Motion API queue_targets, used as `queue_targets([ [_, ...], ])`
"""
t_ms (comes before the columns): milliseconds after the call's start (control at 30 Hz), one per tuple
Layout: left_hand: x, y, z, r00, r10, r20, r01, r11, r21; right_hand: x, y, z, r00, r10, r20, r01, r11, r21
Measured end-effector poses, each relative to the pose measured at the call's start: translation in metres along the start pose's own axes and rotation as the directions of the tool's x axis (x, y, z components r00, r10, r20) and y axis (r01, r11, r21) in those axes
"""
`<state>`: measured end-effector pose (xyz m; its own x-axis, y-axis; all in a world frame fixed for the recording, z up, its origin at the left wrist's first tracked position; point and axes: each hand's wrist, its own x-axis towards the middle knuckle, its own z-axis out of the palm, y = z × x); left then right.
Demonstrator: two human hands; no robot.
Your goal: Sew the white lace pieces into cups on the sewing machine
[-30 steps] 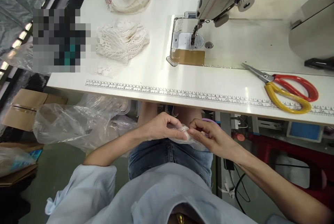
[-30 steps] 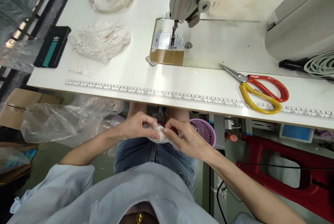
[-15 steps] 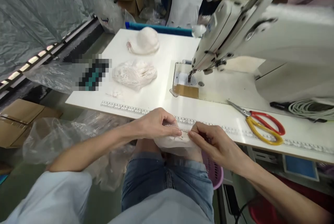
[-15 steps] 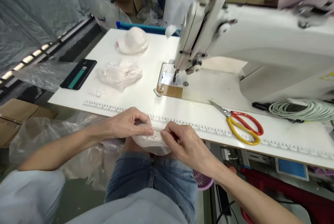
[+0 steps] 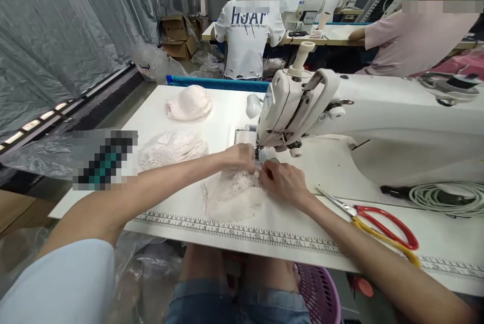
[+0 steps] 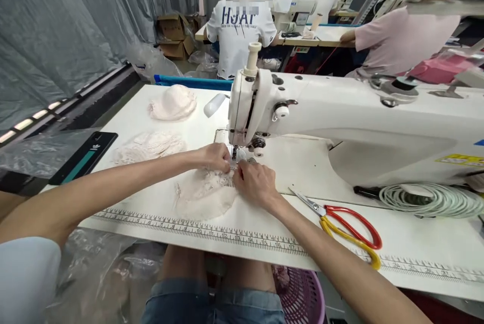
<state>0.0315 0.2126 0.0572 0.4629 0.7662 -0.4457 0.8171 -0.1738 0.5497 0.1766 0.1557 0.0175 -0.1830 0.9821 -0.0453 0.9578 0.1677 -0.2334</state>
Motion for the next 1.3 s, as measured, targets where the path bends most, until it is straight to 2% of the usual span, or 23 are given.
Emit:
queue_targets([
  [167, 0.011, 0.006, 0.001, 0.999, -0.033, 0.041, 0.031, 0.998, 0.046, -0.003, 0.024, -0.003, 1.0, -0.028, 0.009, 0.028, 0.999, -0.04],
  [267, 0.011, 0.01, -0.001, 0.996, -0.05, 0.068, 0.044, 0.996, 0.077, -0.007, 0.037, 0.001, 0.973, -0.189, -0.131, 0.19, 0.982, -0.001],
  [333, 0.01, 0.012, -0.002, 0.996, -0.059, 0.07, 0.051, 0.993, 0.107, -0.009, 0.041, 0.006, 0.901, -0.348, -0.257, 0.356, 0.934, -0.016],
  [400, 0.01, 0.013, -0.001, 0.996, -0.058, 0.067, 0.049, 0.991, 0.125, -0.012, 0.042, 0.009, 0.8, -0.499, -0.333, 0.501, 0.861, -0.089],
  [467, 0.009, 0.012, -0.001, 0.996, -0.052, 0.066, 0.044, 0.993, 0.113, -0.014, 0.041, 0.01, 0.72, -0.595, -0.358, 0.573, 0.8, -0.177],
  [533, 0.009, 0.01, -0.001, 0.997, -0.037, 0.067, 0.031, 0.996, 0.088, -0.016, 0.04, 0.009, 0.683, -0.636, -0.359, 0.593, 0.77, -0.236],
  [633, 0.009, 0.009, -0.003, 0.997, -0.019, 0.075, 0.014, 0.998, 0.069, -0.017, 0.038, 0.006, 0.667, -0.655, -0.356, 0.596, 0.755, -0.274],
  [767, 0.013, 0.012, -0.011, 0.977, -0.125, 0.171, 0.108, 0.988, 0.107, -0.015, 0.037, 0.004, 0.624, -0.704, -0.339, 0.643, 0.709, -0.29],
  [867, 0.019, 0.01, -0.024, 0.965, -0.192, 0.179, 0.158, 0.969, 0.189, -0.014, 0.036, 0.005, 0.606, -0.722, -0.334, 0.668, 0.69, -0.278],
  [933, 0.022, 0.003, -0.034, 0.973, -0.202, 0.115, 0.166, 0.95, 0.264, -0.014, 0.036, 0.004, 0.626, -0.705, -0.334, 0.659, 0.707, -0.258],
  [1000, 0.021, -0.006, -0.039, 0.978, -0.195, -0.07, 0.207, 0.911, 0.356, -0.016, 0.034, 0.004, 0.651, -0.683, -0.332, 0.642, 0.728, -0.238],
  [1067, 0.013, -0.014, -0.036, 0.941, -0.13, -0.312, 0.258, 0.871, 0.417, -0.017, 0.033, 0.003, 0.67, -0.664, -0.332, 0.63, 0.745, -0.219],
  [1100, 0.007, -0.016, -0.03, 0.918, -0.067, -0.391, 0.246, 0.868, 0.431, -0.018, 0.033, 0.003, 0.677, -0.657, -0.331, 0.626, 0.751, -0.21],
  [1133, 0.001, -0.019, -0.021, 0.898, 0.038, -0.438, 0.18, 0.877, 0.445, -0.018, 0.032, 0.002, 0.683, -0.651, -0.331, 0.622, 0.756, -0.203],
  [1167, -0.006, -0.02, -0.011, 0.884, 0.167, -0.436, 0.064, 0.882, 0.467, -0.019, 0.032, 0.002, 0.688, -0.647, -0.329, 0.619, 0.76, -0.198],
  [1200, -0.013, -0.021, 0.0, 0.871, 0.317, -0.375, -0.089, 0.853, 0.514, -0.019, 0.031, 0.002, 0.692, -0.644, -0.326, 0.617, 0.762, -0.197],
  [1267, -0.023, -0.023, 0.021, 0.804, 0.551, -0.225, -0.314, 0.714, 0.625, -0.018, 0.03, 0.002, 0.695, -0.645, -0.317, 0.614, 0.762, -0.204],
  [1300, -0.026, -0.024, 0.029, 0.781, 0.6, -0.175, -0.356, 0.657, 0.665, -0.018, 0.03, 0.001, 0.7, -0.643, -0.31, 0.61, 0.764, -0.208],
])
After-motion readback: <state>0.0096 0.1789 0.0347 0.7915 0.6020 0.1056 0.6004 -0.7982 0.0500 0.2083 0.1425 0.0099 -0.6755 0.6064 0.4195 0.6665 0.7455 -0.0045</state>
